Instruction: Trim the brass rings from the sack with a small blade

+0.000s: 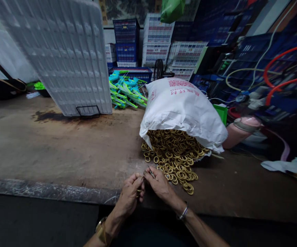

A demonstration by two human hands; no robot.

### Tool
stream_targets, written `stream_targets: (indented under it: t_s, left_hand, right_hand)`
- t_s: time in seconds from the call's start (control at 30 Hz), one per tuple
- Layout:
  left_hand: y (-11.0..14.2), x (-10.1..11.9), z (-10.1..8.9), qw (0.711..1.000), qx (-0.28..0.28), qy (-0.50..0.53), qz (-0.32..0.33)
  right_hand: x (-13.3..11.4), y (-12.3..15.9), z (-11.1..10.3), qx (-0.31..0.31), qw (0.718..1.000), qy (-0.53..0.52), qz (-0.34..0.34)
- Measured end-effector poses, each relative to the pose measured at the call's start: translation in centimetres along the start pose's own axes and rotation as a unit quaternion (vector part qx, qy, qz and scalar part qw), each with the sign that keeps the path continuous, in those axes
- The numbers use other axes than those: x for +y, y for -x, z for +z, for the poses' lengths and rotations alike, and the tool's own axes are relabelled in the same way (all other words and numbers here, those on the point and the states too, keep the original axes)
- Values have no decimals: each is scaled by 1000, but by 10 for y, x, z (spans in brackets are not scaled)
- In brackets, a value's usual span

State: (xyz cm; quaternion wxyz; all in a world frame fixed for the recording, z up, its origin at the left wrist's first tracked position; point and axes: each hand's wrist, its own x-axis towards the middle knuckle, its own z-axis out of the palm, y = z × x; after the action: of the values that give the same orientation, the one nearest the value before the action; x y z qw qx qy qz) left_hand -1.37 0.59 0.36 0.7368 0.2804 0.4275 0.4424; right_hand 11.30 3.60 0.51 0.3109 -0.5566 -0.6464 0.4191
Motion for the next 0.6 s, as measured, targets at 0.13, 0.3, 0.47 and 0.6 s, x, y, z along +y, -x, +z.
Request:
stream_targets:
  t_s: [0.13,0.3,0.47,0.6]
  left_hand:
    - [0,-2,-1,1000,-3,13,16]
    - [0,-3,-2,999,17,-1,38]
    - [0,-3,-1,998,27,-31,57]
    - [0,-3,-1,996,33,-61,60]
  right_hand:
    - [-2,-1,-2,-16,999,-29,1]
    - [3,3,-4,12,997,67,-26]
    - [6,13,-4,-33,965,245,-86]
    - [0,16,-3,-49,952,292,-80]
